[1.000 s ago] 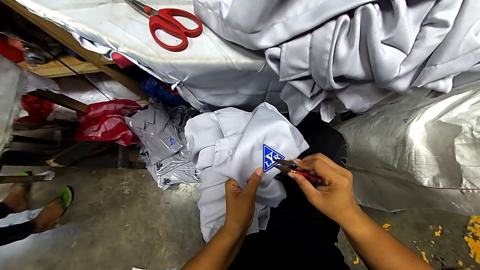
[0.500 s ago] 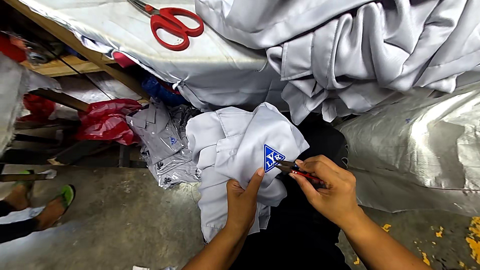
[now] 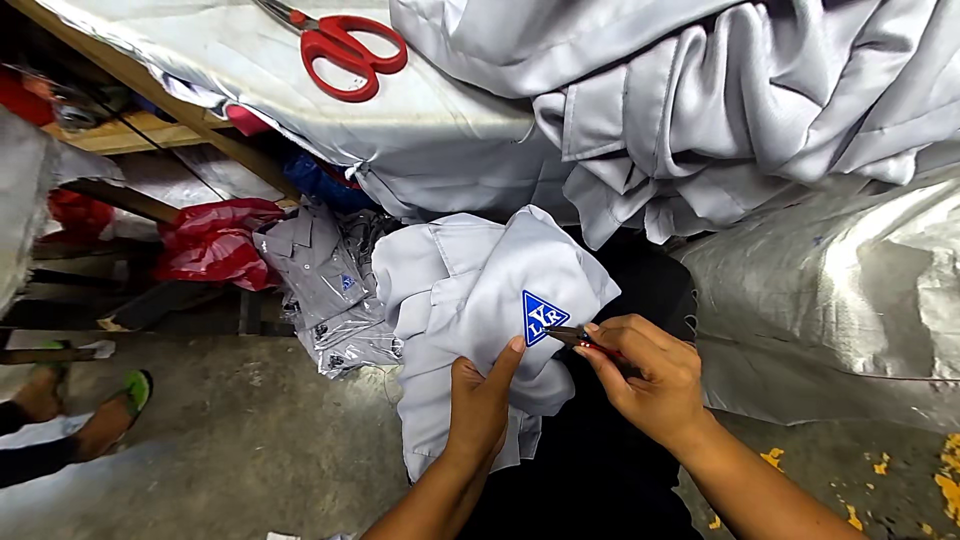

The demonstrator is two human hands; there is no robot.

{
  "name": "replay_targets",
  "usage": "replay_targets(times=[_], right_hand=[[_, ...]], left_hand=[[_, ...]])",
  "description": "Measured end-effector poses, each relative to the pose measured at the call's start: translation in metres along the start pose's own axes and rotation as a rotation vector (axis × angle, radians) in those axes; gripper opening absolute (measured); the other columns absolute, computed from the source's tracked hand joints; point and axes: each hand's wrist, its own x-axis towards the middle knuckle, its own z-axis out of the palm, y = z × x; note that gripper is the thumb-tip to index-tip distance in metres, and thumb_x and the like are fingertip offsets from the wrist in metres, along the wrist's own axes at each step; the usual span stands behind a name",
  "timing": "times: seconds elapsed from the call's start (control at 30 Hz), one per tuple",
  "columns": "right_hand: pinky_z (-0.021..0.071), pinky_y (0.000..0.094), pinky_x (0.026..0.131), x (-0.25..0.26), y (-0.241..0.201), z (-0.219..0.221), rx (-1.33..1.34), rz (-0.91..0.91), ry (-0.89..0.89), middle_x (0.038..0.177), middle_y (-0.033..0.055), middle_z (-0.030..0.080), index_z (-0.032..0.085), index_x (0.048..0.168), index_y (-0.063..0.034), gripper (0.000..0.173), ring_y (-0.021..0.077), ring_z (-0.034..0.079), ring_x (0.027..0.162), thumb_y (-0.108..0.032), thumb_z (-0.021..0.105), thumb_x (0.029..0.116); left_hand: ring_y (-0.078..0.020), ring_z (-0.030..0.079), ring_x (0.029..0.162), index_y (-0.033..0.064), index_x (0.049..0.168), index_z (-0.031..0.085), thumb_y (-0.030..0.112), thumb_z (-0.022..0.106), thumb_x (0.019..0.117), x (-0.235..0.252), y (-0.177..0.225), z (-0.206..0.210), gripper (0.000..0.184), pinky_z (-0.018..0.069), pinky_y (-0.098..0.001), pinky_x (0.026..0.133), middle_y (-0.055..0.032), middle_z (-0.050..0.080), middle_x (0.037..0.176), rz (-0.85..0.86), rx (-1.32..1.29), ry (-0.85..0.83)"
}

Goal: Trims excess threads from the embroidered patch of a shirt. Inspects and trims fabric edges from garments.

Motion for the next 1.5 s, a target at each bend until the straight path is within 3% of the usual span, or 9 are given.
replay_targets(times=[0.33, 0.5, 0.63, 1.0, 1.27, 1.37, 1.5], right_hand=[[0.0523, 0.0149, 0.071, 0.003, 0.006, 0.003, 0.140, 0.037, -0.062, 0.086, 0.0105, 0.072, 0.074, 0.092, 0.0011, 0.018, 0.0067, 0.066, 0.079, -0.015, 0.068, 0.0959], [0.0509, 0.0117, 0.071, 0.004, 0.003, -0.004, 0.207, 0.110, -0.150, 0.091, 0.0083, 0.071, 0.074, 0.097, 0.0004, 0.019, 0.0019, 0.063, 0.080, -0.018, 0.070, 0.0947], [0.0487, 0.0093, 0.067, 0.006, 0.004, -0.009, 0.218, 0.145, -0.123, 0.091, 0.0074, 0.071, 0.074, 0.098, 0.0017, 0.021, -0.0017, 0.060, 0.076, -0.019, 0.071, 0.0935], [0.0512, 0.0133, 0.070, 0.008, 0.006, -0.009, 0.137, 0.108, -0.140, 0.088, 0.0076, 0.073, 0.076, 0.095, -0.0014, 0.019, 0.0031, 0.065, 0.079, -0.020, 0.069, 0.0955], [0.0504, 0.0118, 0.066, -0.002, 0.012, -0.016, 0.189, 0.213, -0.100, 0.089, 0.0066, 0.071, 0.073, 0.098, 0.0013, 0.023, -0.0008, 0.061, 0.075, -0.021, 0.071, 0.0938], [0.0520, 0.0184, 0.065, -0.021, 0.035, -0.028, -0.044, 0.370, 0.027, 0.088, 0.0083, 0.071, 0.073, 0.102, 0.0012, 0.030, 0.0042, 0.062, 0.071, -0.027, 0.071, 0.0920], [0.0531, 0.0499, 0.070, -0.060, 0.075, -0.033, -0.406, 0.582, 0.020, 0.091, 0.0200, 0.068, 0.071, 0.098, 0.0040, 0.032, 0.0332, 0.066, 0.079, -0.027, 0.071, 0.0896]], left_hand=[[-0.0128, 0.074, 0.085, -0.0005, 0.103, 0.060, -0.009, 0.059, 0.0930, -0.001, -0.007, -0.004, 0.014, 0.0619, -0.0326, 0.084, -0.0055, 0.075, 0.090, -0.008, -0.038, -0.015], [-0.0124, 0.074, 0.084, -0.0001, 0.101, 0.062, -0.010, 0.058, 0.0933, -0.001, -0.006, 0.000, 0.013, 0.0620, -0.0321, 0.083, -0.0054, 0.075, 0.089, 0.009, -0.055, 0.010], [-0.0117, 0.074, 0.084, 0.0001, 0.100, 0.062, -0.010, 0.059, 0.0928, 0.001, -0.004, -0.001, 0.013, 0.0620, -0.0313, 0.083, -0.0047, 0.075, 0.088, 0.036, -0.029, 0.011], [-0.0110, 0.073, 0.084, 0.0003, 0.100, 0.064, -0.009, 0.060, 0.0929, 0.000, -0.008, -0.002, 0.012, 0.0617, -0.0307, 0.083, -0.0040, 0.075, 0.088, 0.054, -0.013, -0.012], [-0.0120, 0.074, 0.084, 0.0001, 0.100, 0.063, -0.009, 0.058, 0.0938, 0.000, -0.007, -0.002, 0.012, 0.0620, -0.0313, 0.082, -0.0050, 0.075, 0.088, 0.050, -0.043, -0.010], [-0.0116, 0.074, 0.080, 0.0013, 0.100, 0.062, -0.008, 0.054, 0.0954, 0.003, 0.002, -0.004, 0.013, 0.0628, -0.0306, 0.078, -0.0037, 0.075, 0.085, 0.060, -0.046, 0.048], [-0.0111, 0.074, 0.081, 0.0034, 0.106, 0.057, -0.004, 0.047, 0.0990, 0.009, 0.014, -0.016, 0.015, 0.0630, -0.0311, 0.078, -0.0023, 0.074, 0.086, 0.100, -0.049, 0.104]])
